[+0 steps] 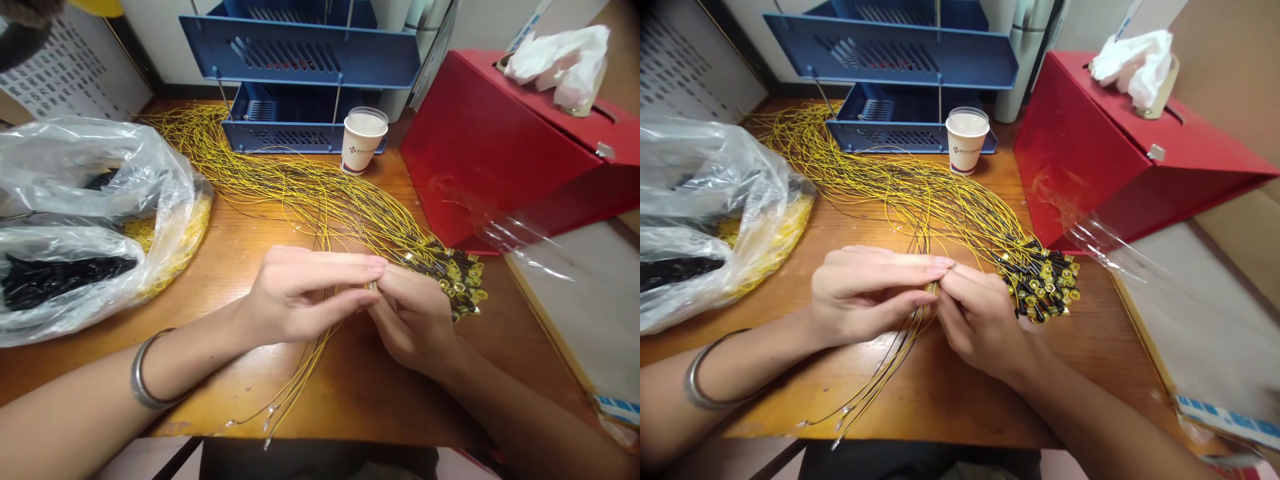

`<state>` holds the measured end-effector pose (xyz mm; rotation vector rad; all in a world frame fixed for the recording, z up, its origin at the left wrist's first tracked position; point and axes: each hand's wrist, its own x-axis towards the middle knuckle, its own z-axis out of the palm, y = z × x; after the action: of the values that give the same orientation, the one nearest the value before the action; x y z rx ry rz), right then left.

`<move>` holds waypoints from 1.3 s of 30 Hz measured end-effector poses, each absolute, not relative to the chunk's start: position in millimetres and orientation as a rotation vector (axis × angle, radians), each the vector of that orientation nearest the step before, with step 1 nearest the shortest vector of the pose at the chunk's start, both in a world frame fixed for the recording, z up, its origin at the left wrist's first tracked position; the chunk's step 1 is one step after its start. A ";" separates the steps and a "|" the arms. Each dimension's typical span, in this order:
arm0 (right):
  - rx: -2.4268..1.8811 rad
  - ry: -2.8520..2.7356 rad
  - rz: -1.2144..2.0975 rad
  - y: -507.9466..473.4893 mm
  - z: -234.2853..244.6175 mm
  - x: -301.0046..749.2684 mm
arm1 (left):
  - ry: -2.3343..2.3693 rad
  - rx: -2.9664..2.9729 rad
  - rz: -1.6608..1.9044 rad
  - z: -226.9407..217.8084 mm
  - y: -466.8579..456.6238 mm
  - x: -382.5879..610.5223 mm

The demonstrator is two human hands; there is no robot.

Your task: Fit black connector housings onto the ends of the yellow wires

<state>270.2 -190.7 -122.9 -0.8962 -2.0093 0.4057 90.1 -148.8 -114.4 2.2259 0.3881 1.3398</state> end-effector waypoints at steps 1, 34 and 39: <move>-0.913 -2.018 0.406 -191.1 -122.3 270.5 | 0.395 2.231 1.336 -114.0 -148.8 90.1; -1.288 -1.919 0.036 -177.1 -119.8 288.4 | 0.929 2.261 0.944 -129.5 -138.8 83.1; -1.400 -2.017 -0.129 -170.8 -107.9 315.1 | 0.951 2.753 0.650 -119.9 -124.8 70.3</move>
<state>315.1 -170.8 -107.9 -1.3996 -2.0172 -0.1290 70.3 -124.8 -119.9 2.7525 0.9513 0.6495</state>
